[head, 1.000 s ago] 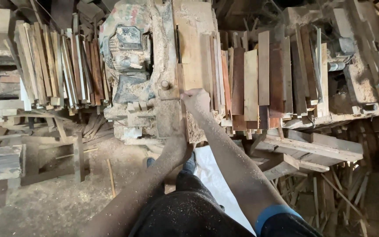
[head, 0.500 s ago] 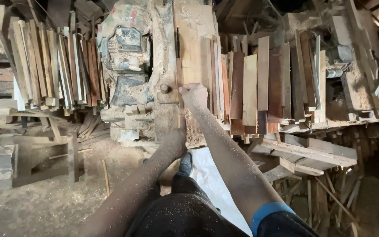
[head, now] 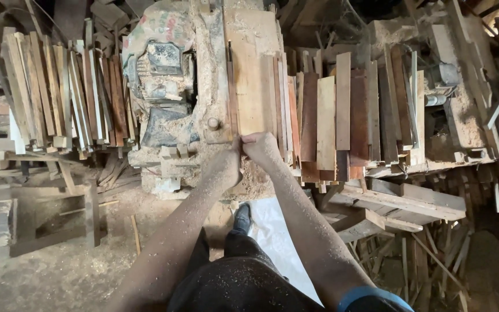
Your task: Sorting and inspecting thin wooden strips in a woodworking workshop.
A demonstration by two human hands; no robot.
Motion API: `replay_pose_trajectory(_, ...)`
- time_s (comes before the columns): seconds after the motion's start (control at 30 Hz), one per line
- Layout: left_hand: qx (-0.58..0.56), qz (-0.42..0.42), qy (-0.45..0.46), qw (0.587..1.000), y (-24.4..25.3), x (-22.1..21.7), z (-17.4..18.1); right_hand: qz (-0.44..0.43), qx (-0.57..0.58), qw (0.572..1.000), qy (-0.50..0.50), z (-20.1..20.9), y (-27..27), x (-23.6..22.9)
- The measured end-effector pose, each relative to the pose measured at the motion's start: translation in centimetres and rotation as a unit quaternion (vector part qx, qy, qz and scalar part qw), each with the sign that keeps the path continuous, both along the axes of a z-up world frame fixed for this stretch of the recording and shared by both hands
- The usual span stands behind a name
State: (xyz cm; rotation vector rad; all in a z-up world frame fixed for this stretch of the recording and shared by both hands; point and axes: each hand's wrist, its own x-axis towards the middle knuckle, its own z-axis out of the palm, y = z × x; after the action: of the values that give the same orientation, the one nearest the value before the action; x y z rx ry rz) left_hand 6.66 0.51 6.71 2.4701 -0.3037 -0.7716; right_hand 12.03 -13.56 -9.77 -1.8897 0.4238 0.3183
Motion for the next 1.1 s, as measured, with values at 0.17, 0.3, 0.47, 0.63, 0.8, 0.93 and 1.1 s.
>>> replay_pose_trajectory(0.17,0.019,-0.039,-0.124,0.991,0.3,2.1,-2.8,-0.005,-0.158,0.987,-0.008,2.5,2.1,0.4)
replay_pose_trajectory(0.3,0.125,-0.120,-0.258,0.951,0.6,3.3,-3.4,-0.021,-0.203,0.979,0.001,-0.8,1.9,2.5)
replay_pose_trajectory(0.47,0.077,0.014,-0.070,0.994,-1.3,6.0,-4.4,-0.030,-0.194,0.980,0.012,8.0,3.9,1.9)
replay_pose_trajectory(0.63,0.126,0.038,-0.045,0.990,-2.6,8.7,-8.0,-0.058,-0.199,0.978,0.032,10.1,4.3,3.2)
replay_pose_trajectory(0.8,0.164,0.010,-0.126,0.978,-2.1,8.7,-5.3,-0.071,-0.168,0.983,0.016,5.6,3.5,5.8)
replay_pose_trajectory(0.93,0.127,0.014,-0.095,0.987,-3.0,4.2,-6.2,0.012,-0.220,0.975,0.008,4.6,0.8,-0.1)
replay_pose_trajectory(1.1,-0.080,0.142,0.016,0.987,-1.1,-6.2,-0.2,0.132,-0.169,0.962,-0.172,7.9,-0.2,-11.1)
